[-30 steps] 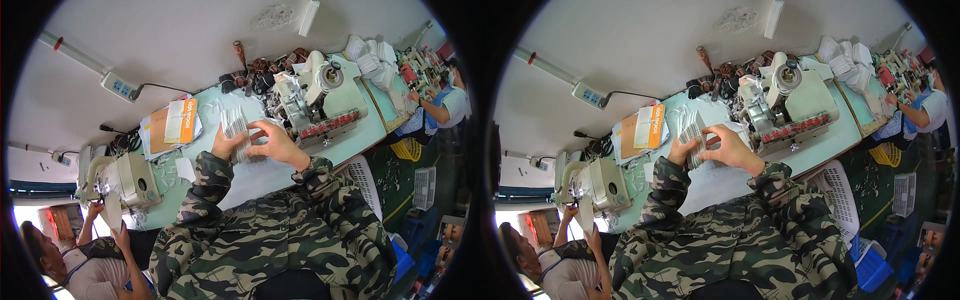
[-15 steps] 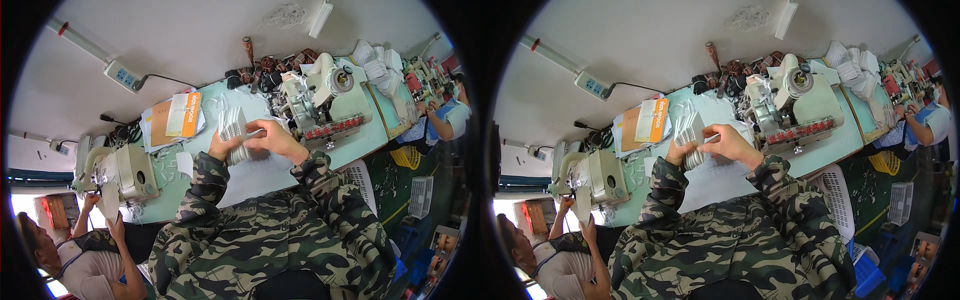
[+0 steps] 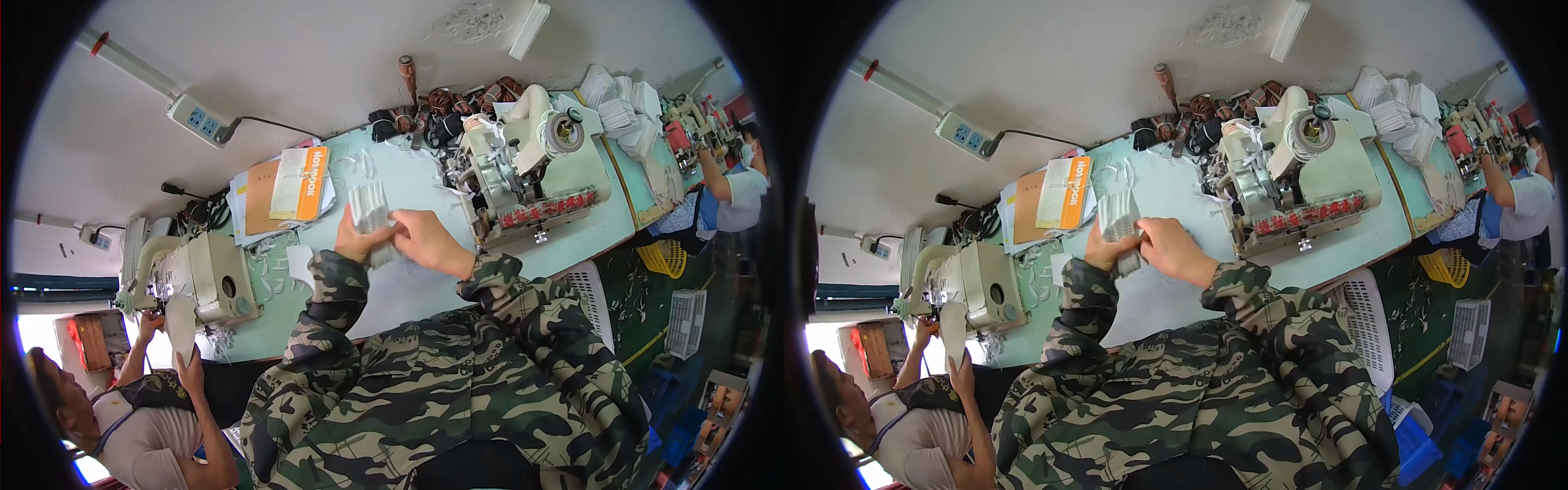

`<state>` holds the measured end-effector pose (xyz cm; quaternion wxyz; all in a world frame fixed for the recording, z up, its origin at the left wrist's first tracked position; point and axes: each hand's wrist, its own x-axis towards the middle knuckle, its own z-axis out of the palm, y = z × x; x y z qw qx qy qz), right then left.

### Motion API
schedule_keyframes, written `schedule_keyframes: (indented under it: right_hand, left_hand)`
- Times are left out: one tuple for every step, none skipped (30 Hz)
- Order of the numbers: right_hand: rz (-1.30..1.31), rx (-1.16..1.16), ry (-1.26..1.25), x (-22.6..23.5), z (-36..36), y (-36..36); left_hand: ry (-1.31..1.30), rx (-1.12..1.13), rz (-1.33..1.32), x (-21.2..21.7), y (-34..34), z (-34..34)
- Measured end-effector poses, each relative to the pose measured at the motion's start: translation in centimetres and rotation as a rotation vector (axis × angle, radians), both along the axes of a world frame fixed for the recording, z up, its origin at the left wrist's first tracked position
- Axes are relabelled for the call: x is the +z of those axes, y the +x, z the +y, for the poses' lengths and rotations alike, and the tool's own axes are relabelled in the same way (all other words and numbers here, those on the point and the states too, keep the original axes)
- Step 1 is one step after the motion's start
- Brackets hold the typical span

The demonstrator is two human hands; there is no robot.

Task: Thinning the edges of leather shoe components using a skiving machine and then stacking/counting them.

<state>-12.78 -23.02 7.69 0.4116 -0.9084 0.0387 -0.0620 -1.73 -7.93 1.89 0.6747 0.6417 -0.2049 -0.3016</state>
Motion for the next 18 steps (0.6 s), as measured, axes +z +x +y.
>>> schedule_keyframes:
  right_hand:
    - [0.096,-0.049,0.301,-0.3,0.2,0.2]
    - [0.193,-0.102,0.601,-0.7,0.3,0.3]
    - [0.193,-0.092,0.607,-1.1,0.4,0.3]
    - [0.131,-0.135,0.624,-2.1,-0.6,-0.2]
    - [0.067,-0.159,0.64,-3.1,-1.3,-0.4]
    - [0.002,-0.193,0.717,-5.1,-1.9,-0.5]
    - [0.111,-0.201,1.067,-5.7,-2.3,-0.7]
    - [0.21,-0.247,1.061,-7.7,-3.3,-1.2]
    - [0.3,-0.314,1.05,-9.6,-4.5,-1.8]
    - [0.301,-0.319,1.05,-9.9,-4.1,-2.5]
    - [0.145,-0.398,0.199,-10.0,-2.8,-3.5]
    - [-0.034,-0.426,-0.651,-10.1,-2.0,-3.9]
    - [-0.031,-0.428,-0.653,-9.7,-1.8,-3.4]
    - [-0.151,-0.412,-0.455,-9.3,-0.7,-2.5]
    - [-0.268,-0.393,-0.255,-8.7,0.4,-1.7]
    - [-0.265,-0.394,-0.255,-7.9,1.1,-0.7]
    - [-0.061,-0.343,0.244,-6.8,1.7,0.0]
    - [0.149,-0.274,0.74,-6.2,1.9,0.5]
  left_hand:
    - [-0.031,0.008,0.05,-0.7,0.8,1.5]
    - [-0.063,0.012,0.1,-1.3,1.6,3.0]
    - [-0.09,0.111,0.215,-2.9,2.4,5.2]
    - [-0.054,0.07,0.322,-2.1,3.6,6.7]
    - [-0.084,0.151,0.448,-2.6,4.4,8.1]
    - [-0.087,0.132,0.451,-3.1,5.0,9.4]
    - [-0.09,0.111,0.461,-3.5,5.0,10.2]
    - [-0.088,0.103,0.462,-3.3,4.6,9.7]
    - [-0.101,0.064,0.473,-3.1,4.1,7.9]
    - [-0.114,0.052,0.481,-3.0,3.5,7.2]
    - [-0.113,0.065,0.479,-2.8,2.9,7.4]
    - [-0.131,0.044,0.479,-2.5,2.3,7.4]
    - [-0.151,0.009,0.481,-2.4,1.8,6.8]
    - [-0.143,-0.01,0.498,-2.7,1.5,6.2]
    - [-0.14,-0.012,0.504,-3.1,1.0,5.7]
    - [-0.086,-0.067,0.45,-3.3,0.6,4.9]
    - [-0.034,-0.123,0.396,-3.5,0.3,4.3]
    - [-0.105,-0.112,0.417,-3.6,0.1,3.8]
